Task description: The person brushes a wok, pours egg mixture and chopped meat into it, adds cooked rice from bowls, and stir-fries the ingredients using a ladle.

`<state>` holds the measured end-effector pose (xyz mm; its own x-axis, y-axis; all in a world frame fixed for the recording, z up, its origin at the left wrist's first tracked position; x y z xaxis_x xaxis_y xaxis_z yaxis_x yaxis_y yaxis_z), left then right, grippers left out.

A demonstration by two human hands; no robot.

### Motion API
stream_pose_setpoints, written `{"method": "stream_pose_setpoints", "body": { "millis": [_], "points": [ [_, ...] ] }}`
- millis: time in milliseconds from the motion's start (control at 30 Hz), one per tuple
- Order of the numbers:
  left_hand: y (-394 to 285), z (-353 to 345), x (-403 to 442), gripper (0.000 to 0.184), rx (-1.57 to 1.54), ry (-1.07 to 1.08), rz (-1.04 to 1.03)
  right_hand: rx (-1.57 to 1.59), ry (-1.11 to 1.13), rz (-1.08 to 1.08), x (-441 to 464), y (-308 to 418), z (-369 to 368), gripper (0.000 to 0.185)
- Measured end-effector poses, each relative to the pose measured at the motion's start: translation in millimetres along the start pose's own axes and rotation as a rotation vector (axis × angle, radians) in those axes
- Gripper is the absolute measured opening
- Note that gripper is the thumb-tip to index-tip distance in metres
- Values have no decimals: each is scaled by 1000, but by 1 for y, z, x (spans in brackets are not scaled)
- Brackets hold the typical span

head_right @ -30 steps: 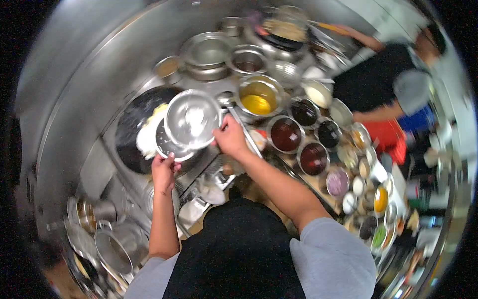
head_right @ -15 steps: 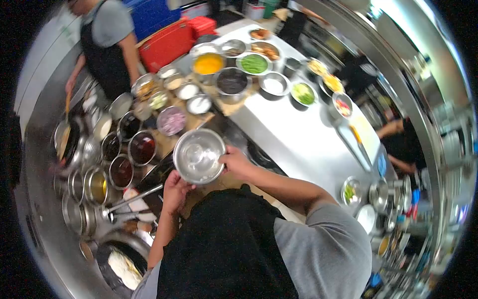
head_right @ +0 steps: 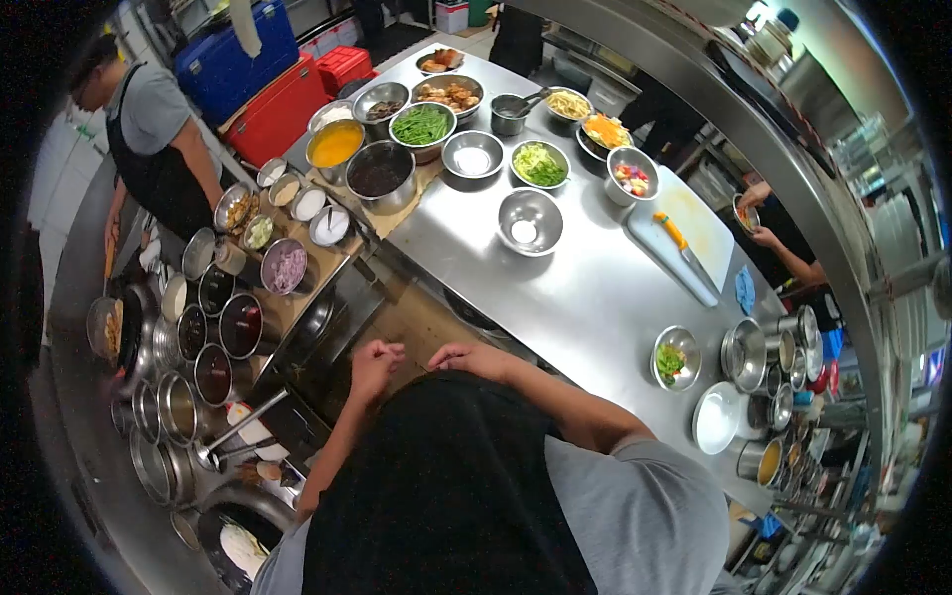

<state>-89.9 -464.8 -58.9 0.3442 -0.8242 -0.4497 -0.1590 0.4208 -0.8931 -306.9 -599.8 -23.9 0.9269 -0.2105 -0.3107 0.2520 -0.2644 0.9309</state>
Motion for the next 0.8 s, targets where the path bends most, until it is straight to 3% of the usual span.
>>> {"method": "stream_pose_setpoints", "body": {
  "millis": [33,67,100,133,200,267,333,400,467,500,533,600,633,667,700,733,767,800],
  "points": [
    [8,7,-8,9,-15,-17,2,29,27,-17,3,15,-4,25],
    [21,17,-18,7,-170,-154,192,19,50,-28,10,21,0,25],
    [37,27,-31,13,-330,-292,383,-159,74,-182,19,22,3,27],
    [49,36,-43,13,-357,-322,386,-343,104,-332,28,22,2,30],
    [88,56,-68,18,-537,-494,504,-321,146,-332,44,34,-18,24],
    [115,72,-98,21,-605,-629,437,-320,127,-7,64,52,-47,14],
    [126,85,-134,25,-415,-624,304,-306,304,-16,95,46,-71,13],
    [128,97,-177,29,-360,-783,299,-444,312,-343,135,46,-100,31],
    [129,108,-215,38,-127,-894,298,-466,417,-364,181,39,-137,39],
    [142,109,-236,38,-178,-964,324,-455,414,-374,201,33,-156,47],
    [152,112,-259,45,-54,-1149,388,-490,487,-385,214,29,-179,47],
    [163,112,-294,51,42,-1369,485,-557,571,-51,244,31,-227,52],
    [155,109,-316,57,231,-1629,476,-710,632,-104,263,26,-251,70],
    [150,105,-335,64,441,-1871,474,-730,686,-102,280,11,-272,70],
    [166,106,-348,92,222,-1788,660,-960,591,67,302,-9,-290,77],
    [174,110,-356,92,194,-1825,689,-1169,482,253,319,-17,-311,84],
    [186,114,-360,105,143,-1689,831,-1159,498,177,330,-15,-331,96],
    [199,116,-362,118,83,-1546,961,-1261,493,273,355,-42,-341,99]
  ]
}}
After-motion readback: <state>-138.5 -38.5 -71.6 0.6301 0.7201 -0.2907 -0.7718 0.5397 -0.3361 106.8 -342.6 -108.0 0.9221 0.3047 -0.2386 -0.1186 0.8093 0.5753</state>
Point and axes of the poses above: each hand's wrist, its own x-axis towards the middle knuckle, its own z-axis out of the back of the hand, y = z × x, the point moved 3 cm from there along x, towards the middle knuckle, and after that the axes turned 2 degrees about x, right-handed, at the moved point
